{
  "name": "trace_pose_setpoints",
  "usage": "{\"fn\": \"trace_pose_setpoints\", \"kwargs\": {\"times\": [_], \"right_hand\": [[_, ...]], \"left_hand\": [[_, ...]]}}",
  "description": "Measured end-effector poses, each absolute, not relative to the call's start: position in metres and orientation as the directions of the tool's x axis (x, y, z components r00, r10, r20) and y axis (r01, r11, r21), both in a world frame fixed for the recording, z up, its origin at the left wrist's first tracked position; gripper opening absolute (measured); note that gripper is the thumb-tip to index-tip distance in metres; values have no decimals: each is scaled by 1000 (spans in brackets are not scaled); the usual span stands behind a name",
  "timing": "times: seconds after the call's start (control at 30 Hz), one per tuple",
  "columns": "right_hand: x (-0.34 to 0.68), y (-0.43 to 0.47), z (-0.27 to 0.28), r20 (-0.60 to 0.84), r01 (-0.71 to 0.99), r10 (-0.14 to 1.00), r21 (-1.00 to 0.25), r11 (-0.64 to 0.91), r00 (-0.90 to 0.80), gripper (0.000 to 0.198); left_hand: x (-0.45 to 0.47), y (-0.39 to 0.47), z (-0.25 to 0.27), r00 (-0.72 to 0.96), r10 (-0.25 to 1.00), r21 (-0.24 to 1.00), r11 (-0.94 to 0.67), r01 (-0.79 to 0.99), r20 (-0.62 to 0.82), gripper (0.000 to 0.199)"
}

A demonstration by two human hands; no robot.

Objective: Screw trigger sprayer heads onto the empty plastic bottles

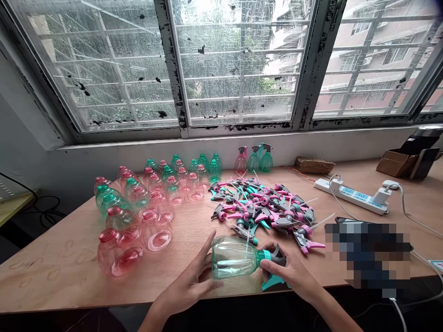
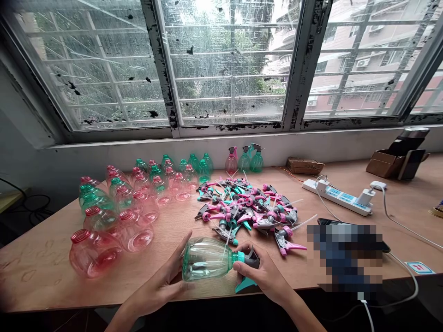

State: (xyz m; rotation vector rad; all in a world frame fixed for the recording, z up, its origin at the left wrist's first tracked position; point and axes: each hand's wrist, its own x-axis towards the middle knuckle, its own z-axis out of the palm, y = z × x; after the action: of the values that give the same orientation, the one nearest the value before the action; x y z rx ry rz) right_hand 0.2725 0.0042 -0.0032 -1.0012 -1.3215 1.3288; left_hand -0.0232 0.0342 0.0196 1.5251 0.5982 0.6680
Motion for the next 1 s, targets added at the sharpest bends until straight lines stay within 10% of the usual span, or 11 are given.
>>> {"fn": "trace_pose_setpoints", "kwargs": {"times": [1.0], "right_hand": [[272,2,2,68,-61,979,-996,57,-193,39]], "left_hand": [[-23,33,24,684,729,997,-72,27,35,105]]}}
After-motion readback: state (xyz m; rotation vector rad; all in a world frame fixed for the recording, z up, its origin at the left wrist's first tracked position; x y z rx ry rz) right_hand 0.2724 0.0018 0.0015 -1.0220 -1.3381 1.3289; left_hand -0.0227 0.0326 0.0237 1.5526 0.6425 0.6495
